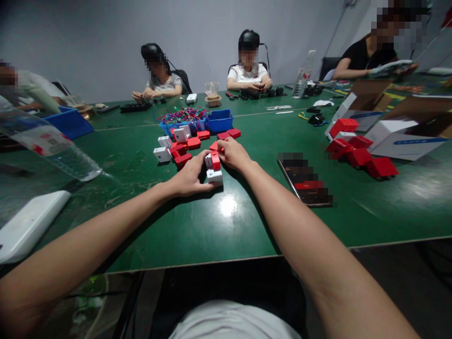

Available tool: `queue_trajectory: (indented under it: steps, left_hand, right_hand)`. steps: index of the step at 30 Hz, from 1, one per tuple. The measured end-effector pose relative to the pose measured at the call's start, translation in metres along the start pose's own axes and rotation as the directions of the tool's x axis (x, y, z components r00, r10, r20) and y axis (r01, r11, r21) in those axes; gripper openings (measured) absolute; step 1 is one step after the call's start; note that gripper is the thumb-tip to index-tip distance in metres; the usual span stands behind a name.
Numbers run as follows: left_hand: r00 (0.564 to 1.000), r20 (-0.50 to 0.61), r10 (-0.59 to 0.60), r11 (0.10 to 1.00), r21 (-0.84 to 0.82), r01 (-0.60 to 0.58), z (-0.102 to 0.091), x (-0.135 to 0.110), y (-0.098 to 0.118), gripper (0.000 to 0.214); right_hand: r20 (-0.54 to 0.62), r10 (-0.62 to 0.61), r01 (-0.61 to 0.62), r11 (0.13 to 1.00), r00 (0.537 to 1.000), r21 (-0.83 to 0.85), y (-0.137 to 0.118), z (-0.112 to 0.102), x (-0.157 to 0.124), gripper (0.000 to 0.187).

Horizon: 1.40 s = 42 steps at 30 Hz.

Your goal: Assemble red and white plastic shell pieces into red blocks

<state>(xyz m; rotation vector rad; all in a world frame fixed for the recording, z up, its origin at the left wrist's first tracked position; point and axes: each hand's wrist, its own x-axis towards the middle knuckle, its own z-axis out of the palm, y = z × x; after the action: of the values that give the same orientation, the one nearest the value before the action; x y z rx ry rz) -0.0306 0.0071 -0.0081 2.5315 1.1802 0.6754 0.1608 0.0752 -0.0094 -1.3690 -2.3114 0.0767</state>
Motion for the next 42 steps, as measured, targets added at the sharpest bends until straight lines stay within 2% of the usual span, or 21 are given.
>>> queue_trajectory:
  steps: [5, 9, 14, 19, 25, 28, 32, 35, 37, 38, 40, 42]
  left_hand:
    - [1.000, 0.005, -0.011, 1.000, 0.008, 0.011, -0.002, 0.000, 0.003, 0.092]
    - [1.000, -0.001, -0.004, 1.000, 0.003, 0.004, -0.003, 0.000, 0.004, 0.091]
    - [1.000, -0.001, -0.007, 1.000, 0.005, 0.007, -0.003, 0.000, 0.004, 0.090]
    - [1.000, 0.002, -0.004, 1.000, 0.018, 0.004, -0.003, 0.000, 0.003, 0.091]
    - [1.000, 0.005, -0.012, 1.000, 0.023, 0.012, -0.001, 0.000, 0.003, 0.093]
    - [1.000, 0.000, -0.013, 1.000, 0.017, 0.013, -0.001, 0.000, 0.003, 0.093]
    - [1.000, -0.004, 0.006, 1.000, 0.009, -0.006, -0.002, 0.000, 0.004, 0.091]
    - [1.000, -0.001, 0.005, 1.000, 0.016, -0.005, -0.003, 0.000, 0.005, 0.090]
    - [1.000, 0.002, 0.000, 1.000, 0.014, 0.000, -0.003, -0.001, 0.004, 0.092]
    - [1.000, 0.004, -0.004, 1.000, 0.010, 0.003, -0.002, -0.001, 0.004, 0.093]
    - [1.000, 0.001, -0.018, 1.000, -0.010, 0.018, 0.000, -0.001, 0.002, 0.098]
    - [0.999, -0.019, -0.044, 0.997, -0.061, 0.043, 0.003, -0.002, -0.001, 0.107]
  right_hand:
    - [0.063, 0.073, -0.063, 0.985, 0.995, -0.160, -0.006, -0.024, -0.005, 0.017]
    - [0.277, 0.114, -0.052, 0.973, 0.954, -0.223, -0.012, -0.049, -0.013, 0.014]
    - [0.361, 0.117, -0.021, 0.966, 0.925, -0.258, -0.015, -0.065, -0.025, 0.019]
    - [0.326, 0.006, 0.067, 0.975, 0.945, -0.211, -0.003, -0.066, -0.043, 0.026]
    - [0.243, 0.030, -0.008, 0.996, 0.970, -0.090, 0.000, -0.059, -0.062, 0.036]
    - [0.163, -0.001, 0.013, 0.997, 0.987, -0.072, -0.007, -0.048, -0.065, 0.034]
    - [0.096, 0.041, -0.039, 0.999, 0.995, -0.022, -0.012, -0.037, -0.062, 0.031]
    - [0.085, 0.153, -0.164, 0.975, 0.985, 0.150, -0.010, -0.035, -0.058, 0.024]
    - [0.119, 0.278, -0.302, 0.883, 0.953, 0.358, -0.010, -0.036, -0.055, 0.016]
    - [0.148, 0.345, -0.373, 0.799, 0.927, 0.472, -0.011, -0.037, -0.053, 0.011]
    - [0.223, 0.460, -0.476, 0.563, 0.860, 0.676, -0.016, -0.040, -0.051, 0.003]
    - [0.304, 0.524, -0.502, 0.292, 0.796, 0.814, -0.023, -0.045, -0.049, 0.008]
